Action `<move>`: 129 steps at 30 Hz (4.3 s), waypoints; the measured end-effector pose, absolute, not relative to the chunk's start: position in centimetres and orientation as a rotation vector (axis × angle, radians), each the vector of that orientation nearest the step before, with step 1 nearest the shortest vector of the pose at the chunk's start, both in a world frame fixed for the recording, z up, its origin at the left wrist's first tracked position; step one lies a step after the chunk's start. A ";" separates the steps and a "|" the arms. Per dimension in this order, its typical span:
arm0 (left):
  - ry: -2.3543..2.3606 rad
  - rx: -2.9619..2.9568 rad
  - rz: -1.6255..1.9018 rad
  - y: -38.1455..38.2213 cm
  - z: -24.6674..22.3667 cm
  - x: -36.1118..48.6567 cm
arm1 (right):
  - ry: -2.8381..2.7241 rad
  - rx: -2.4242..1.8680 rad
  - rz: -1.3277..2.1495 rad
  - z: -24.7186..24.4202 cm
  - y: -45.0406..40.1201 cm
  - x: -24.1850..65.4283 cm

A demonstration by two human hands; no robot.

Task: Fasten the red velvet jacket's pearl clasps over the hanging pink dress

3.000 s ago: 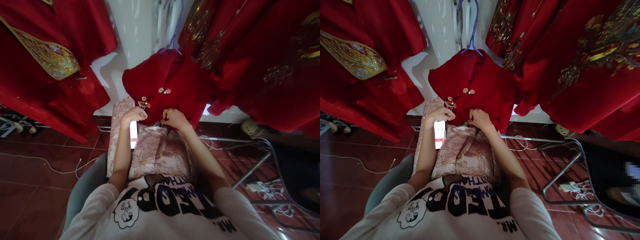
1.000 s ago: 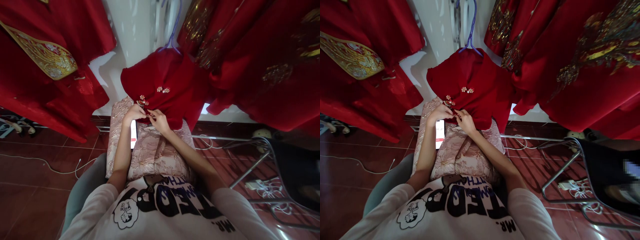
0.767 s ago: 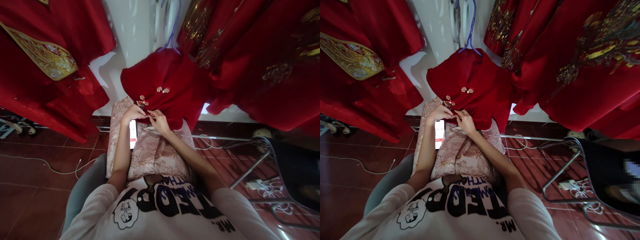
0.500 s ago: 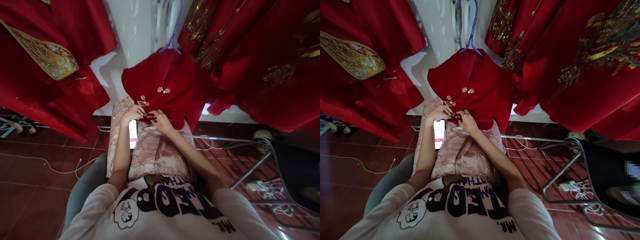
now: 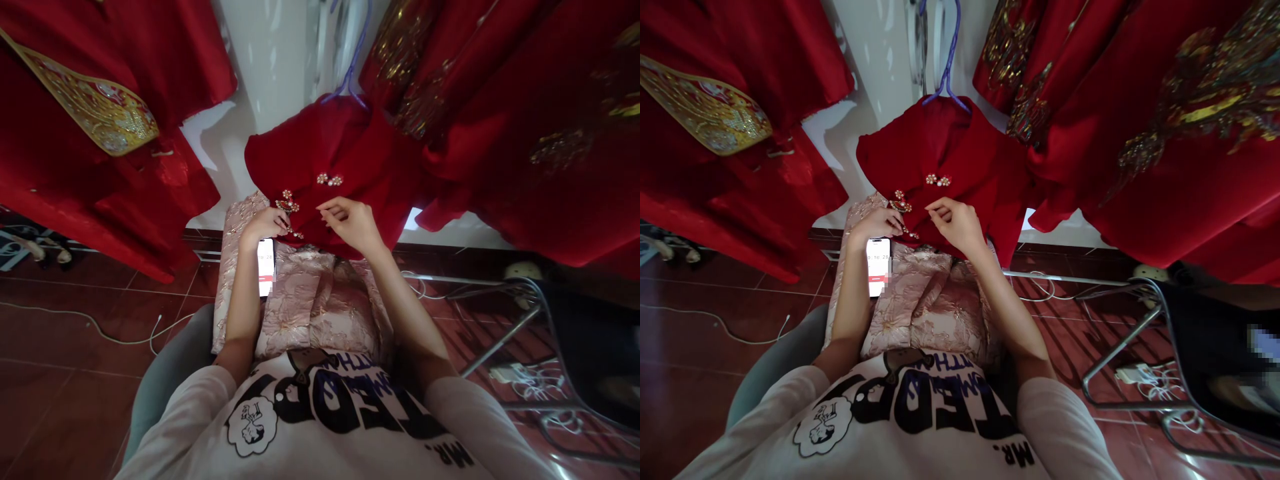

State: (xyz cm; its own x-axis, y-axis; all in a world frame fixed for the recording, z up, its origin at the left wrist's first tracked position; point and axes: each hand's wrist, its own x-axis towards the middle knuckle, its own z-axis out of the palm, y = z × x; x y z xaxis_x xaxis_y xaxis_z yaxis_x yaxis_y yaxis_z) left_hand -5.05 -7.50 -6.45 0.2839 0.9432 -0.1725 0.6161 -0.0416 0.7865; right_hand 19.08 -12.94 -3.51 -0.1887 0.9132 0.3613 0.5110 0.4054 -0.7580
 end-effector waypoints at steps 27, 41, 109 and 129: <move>1.338 2.353 0.578 -7.1 -7.5 -3.6 | -1.951 -1.258 0.738 -5.7 -12.2 18.2; 1.327 2.331 0.686 -8.1 -6.0 -2.9 | -2.010 -1.289 0.561 -9.1 -11.0 16.6; 0.951 2.816 0.624 -4.9 4.0 2.5 | -2.043 -1.081 0.781 -0.4 -13.6 24.2; 1.749 2.943 0.073 -4.8 3.1 1.1 | -1.476 -1.402 0.534 -1.6 -5.0 18.7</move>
